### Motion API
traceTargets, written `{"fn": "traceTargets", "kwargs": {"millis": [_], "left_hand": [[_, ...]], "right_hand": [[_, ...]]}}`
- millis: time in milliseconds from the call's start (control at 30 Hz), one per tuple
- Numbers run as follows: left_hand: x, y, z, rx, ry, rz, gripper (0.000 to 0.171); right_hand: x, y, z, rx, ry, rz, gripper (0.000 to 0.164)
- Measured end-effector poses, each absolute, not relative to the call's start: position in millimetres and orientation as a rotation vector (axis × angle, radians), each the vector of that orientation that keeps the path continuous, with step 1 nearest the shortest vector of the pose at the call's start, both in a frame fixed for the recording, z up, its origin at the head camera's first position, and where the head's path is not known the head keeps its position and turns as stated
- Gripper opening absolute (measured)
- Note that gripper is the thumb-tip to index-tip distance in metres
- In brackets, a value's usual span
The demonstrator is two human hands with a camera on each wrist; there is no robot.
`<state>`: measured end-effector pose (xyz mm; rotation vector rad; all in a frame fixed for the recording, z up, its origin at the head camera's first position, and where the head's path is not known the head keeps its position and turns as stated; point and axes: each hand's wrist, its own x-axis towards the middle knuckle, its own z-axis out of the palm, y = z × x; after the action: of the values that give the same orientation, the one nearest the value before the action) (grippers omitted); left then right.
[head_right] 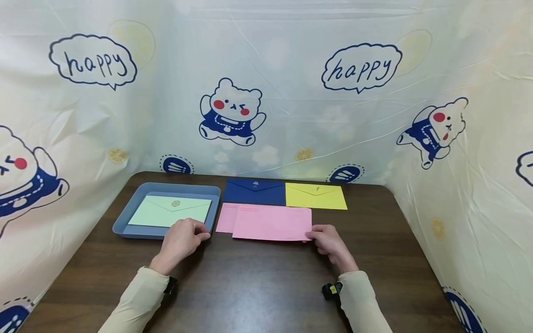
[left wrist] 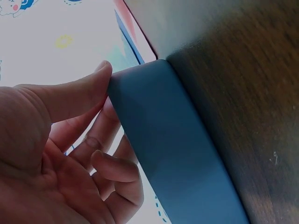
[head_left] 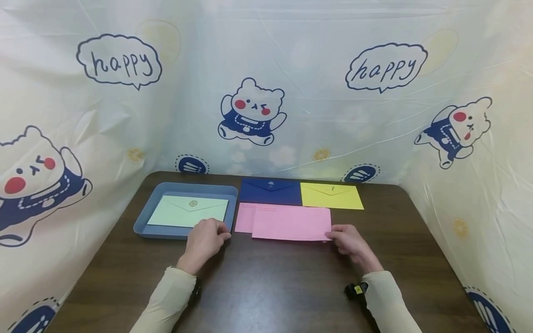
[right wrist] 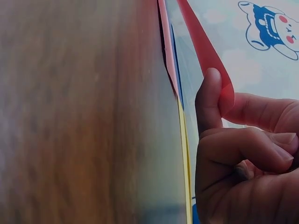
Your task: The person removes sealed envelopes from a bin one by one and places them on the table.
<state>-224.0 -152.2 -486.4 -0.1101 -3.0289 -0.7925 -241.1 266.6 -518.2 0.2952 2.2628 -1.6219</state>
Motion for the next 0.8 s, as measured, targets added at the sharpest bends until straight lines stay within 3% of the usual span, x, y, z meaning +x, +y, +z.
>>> {"fn": "traceTargets", "kwargs": {"millis": [800], "left_hand": [[-224, -154, -488, -0.131, -3.020, -0.785, 0.004]], "right_hand": [[-238, 303, -515, 0.317, 2.231, -1.584, 0.022]]}}
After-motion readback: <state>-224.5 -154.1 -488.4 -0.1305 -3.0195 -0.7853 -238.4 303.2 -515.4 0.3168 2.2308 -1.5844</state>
